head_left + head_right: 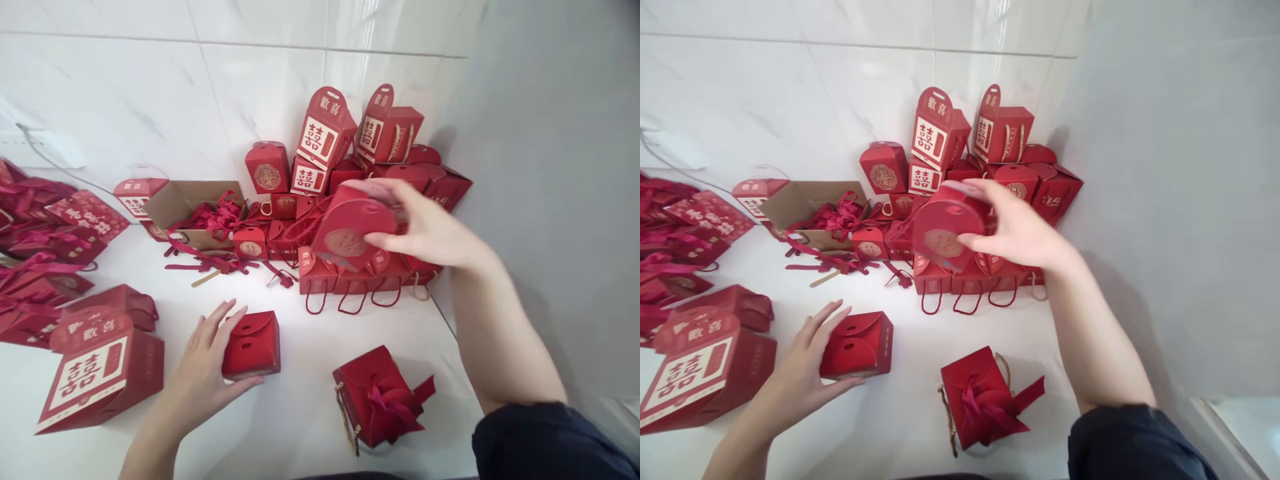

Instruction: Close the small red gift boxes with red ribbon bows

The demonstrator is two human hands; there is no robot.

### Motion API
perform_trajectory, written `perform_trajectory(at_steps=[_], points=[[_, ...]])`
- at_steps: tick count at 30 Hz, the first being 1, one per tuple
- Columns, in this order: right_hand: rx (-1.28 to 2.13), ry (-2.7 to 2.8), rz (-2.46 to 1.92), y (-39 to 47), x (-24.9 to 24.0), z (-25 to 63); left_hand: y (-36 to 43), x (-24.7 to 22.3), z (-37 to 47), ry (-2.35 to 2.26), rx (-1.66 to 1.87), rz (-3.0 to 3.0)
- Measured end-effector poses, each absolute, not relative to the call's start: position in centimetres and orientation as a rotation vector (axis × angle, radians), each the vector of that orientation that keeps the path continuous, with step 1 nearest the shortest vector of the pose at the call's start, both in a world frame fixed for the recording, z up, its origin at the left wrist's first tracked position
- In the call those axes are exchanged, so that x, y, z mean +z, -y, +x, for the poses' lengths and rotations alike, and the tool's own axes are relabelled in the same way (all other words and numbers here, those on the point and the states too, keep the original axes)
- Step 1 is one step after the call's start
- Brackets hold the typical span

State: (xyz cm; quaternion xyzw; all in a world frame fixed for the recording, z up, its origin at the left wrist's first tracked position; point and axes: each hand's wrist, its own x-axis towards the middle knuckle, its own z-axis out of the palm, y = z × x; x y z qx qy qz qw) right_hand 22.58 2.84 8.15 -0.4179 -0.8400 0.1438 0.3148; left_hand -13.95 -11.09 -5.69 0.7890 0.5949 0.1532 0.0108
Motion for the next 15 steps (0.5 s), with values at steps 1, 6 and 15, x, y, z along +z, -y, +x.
perform_trajectory(at_steps=[1,6,15], points=[[0.304,2.150,-1.182,-2.0,8.4,24.5,10.8,-5.7,-14.1,-1.846,0.418,2.403],[-0.079,1.622,-1.812,-0.7,5.0,30.6,9.3,-5.1,-13.8,-1.791,0.312,2.139],[-0.331,1.532,-2.104,-4.8,-4.0,30.7,6.9,-0.5,-10.6,-1.788,0.523,2.289]])
